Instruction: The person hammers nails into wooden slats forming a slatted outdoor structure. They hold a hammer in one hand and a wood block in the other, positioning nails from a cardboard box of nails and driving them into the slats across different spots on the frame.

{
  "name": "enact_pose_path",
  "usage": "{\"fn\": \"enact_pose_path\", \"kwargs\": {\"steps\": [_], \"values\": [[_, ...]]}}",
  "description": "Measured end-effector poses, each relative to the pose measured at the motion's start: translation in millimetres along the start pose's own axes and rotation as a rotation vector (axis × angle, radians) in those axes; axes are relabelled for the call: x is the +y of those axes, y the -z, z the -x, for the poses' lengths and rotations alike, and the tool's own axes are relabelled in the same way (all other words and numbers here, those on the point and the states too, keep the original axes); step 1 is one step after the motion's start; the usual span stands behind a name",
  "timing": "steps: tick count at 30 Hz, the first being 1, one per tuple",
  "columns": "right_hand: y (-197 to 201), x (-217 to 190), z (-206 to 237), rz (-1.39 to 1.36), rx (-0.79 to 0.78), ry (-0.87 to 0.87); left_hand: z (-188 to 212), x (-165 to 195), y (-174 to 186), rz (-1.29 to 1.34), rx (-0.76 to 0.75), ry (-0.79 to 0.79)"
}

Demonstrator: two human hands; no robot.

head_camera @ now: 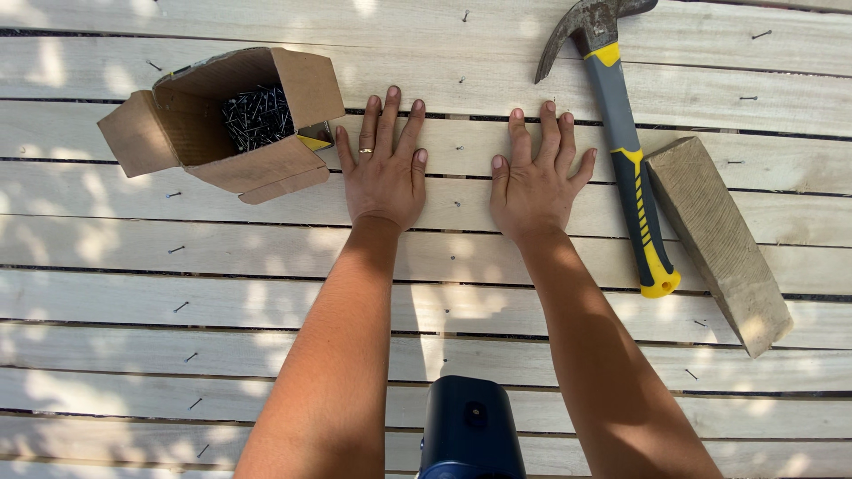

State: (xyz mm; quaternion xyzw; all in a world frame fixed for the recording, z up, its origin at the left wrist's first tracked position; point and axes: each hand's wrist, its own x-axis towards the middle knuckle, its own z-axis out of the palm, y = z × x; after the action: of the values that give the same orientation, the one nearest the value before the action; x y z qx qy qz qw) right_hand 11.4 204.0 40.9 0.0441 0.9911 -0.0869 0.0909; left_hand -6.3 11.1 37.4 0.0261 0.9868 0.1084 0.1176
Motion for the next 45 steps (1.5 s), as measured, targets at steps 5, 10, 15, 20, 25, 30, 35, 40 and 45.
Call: {"fn": "enact_pose_path", "kwargs": {"steps": [5,10,15,20,25,30,35,40,45], "values": [[-0.3,0.2,0.2,-0.009,0.017,-0.001,-0.4,0.6,-0.4,0.003,-0.010,0.009],[-1.1,1.3,-1.4,0.005,0.023,0.015,-1.6,1.6,-0.5,-0.011,-0.021,0.021],[-2.5,2.2,-1.2,-0.006,0.016,0.003,-2.3,1.2,-0.9,-0.011,-0.044,0.023],[0.4,0.3,-0.1,-0.011,-0.002,-0.017,-2.5,0.7,-1.4,-0.003,-0.047,0.021],[4.5,-2.3,-2.5,-0.025,0.012,-0.022,-6.5,1.5,5.0,-0.023,0.006,-0.010],[5.3,-1.9,-3.0,0.012,0.034,0.007,-3.4,2.3,10.2,0.033,-0.044,-0.007],[6.5,-2.3,0.0,0.018,0.045,0.038,-1.2,0.2,6.0,0.024,-0.018,-0.046],[5.2,-2.4,-0.6,0.041,0.061,0.067,-0.4,-1.3,1.8,-0.015,0.009,-0.059],[4.3,-1.7,-1.1,0.034,0.040,0.063,0.7,-1.8,-0.1,-0.014,0.022,-0.073]]}}
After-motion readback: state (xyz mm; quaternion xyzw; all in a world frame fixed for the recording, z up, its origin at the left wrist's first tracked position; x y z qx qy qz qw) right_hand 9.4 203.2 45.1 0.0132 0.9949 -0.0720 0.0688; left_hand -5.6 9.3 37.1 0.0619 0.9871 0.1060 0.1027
